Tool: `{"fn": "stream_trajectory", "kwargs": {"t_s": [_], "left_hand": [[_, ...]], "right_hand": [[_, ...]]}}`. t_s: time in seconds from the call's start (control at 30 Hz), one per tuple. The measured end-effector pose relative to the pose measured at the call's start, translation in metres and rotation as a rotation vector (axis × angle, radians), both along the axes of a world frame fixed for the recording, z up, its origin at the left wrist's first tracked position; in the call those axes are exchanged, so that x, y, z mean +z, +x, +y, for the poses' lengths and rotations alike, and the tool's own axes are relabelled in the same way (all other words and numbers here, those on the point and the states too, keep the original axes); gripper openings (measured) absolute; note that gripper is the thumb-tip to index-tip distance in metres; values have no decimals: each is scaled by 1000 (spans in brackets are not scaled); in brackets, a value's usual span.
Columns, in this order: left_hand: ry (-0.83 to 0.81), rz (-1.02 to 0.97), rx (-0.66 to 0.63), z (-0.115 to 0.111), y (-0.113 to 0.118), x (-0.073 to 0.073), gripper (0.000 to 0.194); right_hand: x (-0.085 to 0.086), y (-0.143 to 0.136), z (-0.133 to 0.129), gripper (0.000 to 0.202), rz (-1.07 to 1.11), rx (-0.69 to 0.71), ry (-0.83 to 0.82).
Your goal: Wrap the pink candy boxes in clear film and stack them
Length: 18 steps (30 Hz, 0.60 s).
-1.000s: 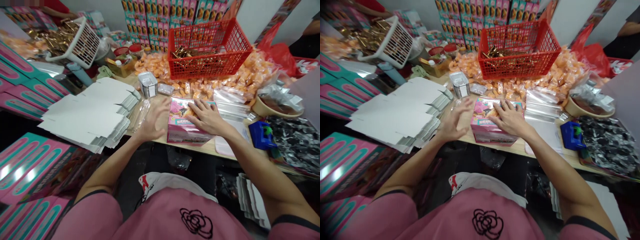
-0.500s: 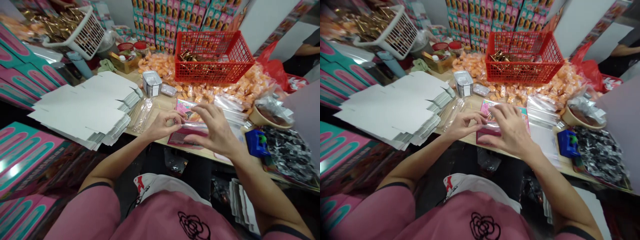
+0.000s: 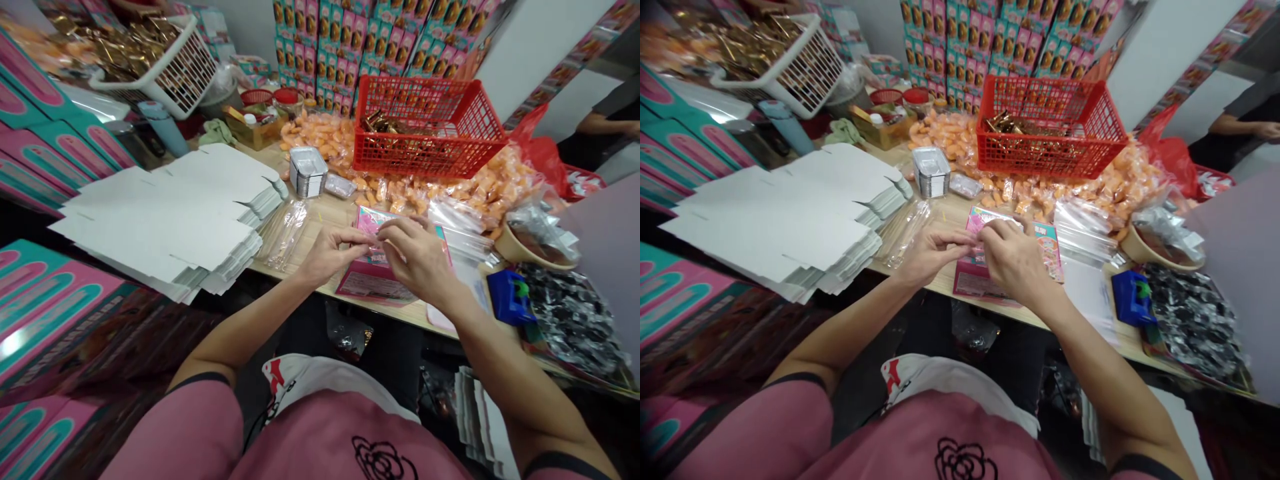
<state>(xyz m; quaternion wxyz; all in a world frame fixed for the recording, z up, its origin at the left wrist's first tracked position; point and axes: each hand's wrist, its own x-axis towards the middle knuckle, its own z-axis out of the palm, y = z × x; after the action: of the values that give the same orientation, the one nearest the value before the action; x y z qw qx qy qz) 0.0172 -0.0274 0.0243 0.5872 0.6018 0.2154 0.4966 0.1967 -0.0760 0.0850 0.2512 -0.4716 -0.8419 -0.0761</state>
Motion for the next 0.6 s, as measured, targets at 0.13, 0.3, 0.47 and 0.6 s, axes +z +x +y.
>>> {"fn": "stream_trajectory", "kwargs": {"t_s": [0.13,0.3,0.47,0.6], "left_hand": [[33,14,18,1,0,-1,15],[158,85,24,3,-3,3,20],[199,112,43,4,-5,3,23],[193,111,37,5,-11,-3,14]], "right_hand": [[2,-12,2,18,-142,-9,92],[10,-23,7,25,-293,20,113],[14,-37,8,31,-399,-17,116],[21,-10,-2,26,-102,-236,237]]}}
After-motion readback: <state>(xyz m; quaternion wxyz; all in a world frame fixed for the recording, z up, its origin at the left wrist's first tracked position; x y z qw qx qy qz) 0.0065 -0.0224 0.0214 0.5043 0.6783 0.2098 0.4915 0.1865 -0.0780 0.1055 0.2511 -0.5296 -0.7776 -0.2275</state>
